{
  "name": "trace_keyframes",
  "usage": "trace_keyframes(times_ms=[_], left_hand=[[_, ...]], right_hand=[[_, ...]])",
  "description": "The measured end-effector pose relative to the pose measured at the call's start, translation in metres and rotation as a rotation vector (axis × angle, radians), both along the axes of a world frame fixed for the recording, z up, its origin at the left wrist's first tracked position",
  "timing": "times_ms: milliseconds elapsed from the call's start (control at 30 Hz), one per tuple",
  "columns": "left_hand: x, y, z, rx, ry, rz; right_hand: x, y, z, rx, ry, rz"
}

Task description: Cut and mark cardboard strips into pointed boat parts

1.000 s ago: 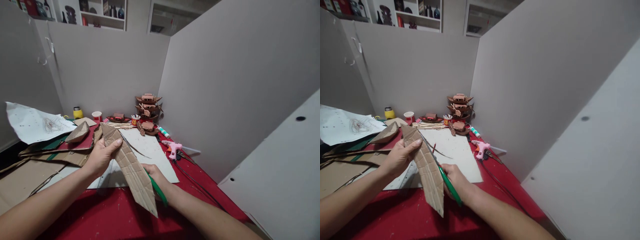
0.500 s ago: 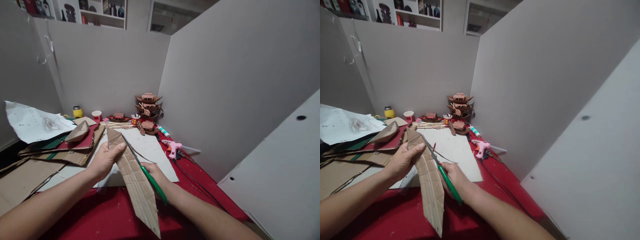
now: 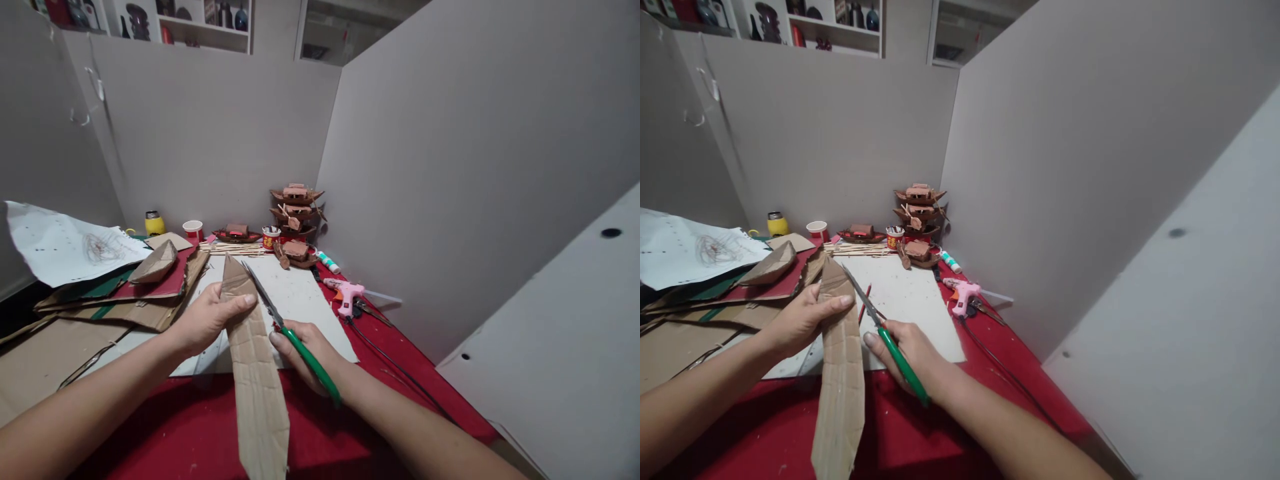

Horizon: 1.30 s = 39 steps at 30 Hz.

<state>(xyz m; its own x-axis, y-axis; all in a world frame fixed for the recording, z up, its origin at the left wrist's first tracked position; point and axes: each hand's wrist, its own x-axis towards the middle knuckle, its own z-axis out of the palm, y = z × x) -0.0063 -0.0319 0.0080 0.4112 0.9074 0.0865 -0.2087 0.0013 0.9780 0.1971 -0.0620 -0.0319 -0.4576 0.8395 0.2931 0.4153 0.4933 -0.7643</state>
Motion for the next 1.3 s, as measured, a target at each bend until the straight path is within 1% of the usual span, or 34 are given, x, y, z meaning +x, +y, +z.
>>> trace_keyframes(times_ms=[233,367,433,533,700,867,1100,1200,1300], left_hand=[[-0.012,0.005,0.015,-0.015,0.089,-0.071],[-0.015,0.008,0.021,0.028,0.059,-0.004],[-0.015,0.009,0.021,0.07,0.07,0.003],[-0.015,0.008,0.02,0.122,0.122,-0.028],[-0.013,0.007,0.019,0.141,0.134,-0.047],[-0.015,0.008,0.018,0.109,0.155,-0.074],[-0.019,0.01,0.019,0.078,0.185,-0.089],[-0.019,0.009,0.019,0.079,0.175,-0.086],[-0.016,0.006,0.018,0.079,0.174,-0.117]], right_hand=[[0.0,0.0,-0.005,-0.057,0.02,-0.024],[0.0,-0.001,-0.002,-0.02,-0.03,-0.027],[0.0,-0.001,0.001,0.006,-0.076,-0.032],[0.0,-0.001,0.004,0.056,-0.16,-0.045],[0.0,0.0,0.006,0.076,-0.213,-0.047],[0.0,-0.002,0.006,0.047,-0.153,-0.015],[-0.004,-0.003,-0.006,-0.059,0.017,0.007],[-0.005,-0.003,-0.006,-0.029,0.025,0.012],[-0.005,-0.003,-0.002,0.048,-0.067,-0.014]])
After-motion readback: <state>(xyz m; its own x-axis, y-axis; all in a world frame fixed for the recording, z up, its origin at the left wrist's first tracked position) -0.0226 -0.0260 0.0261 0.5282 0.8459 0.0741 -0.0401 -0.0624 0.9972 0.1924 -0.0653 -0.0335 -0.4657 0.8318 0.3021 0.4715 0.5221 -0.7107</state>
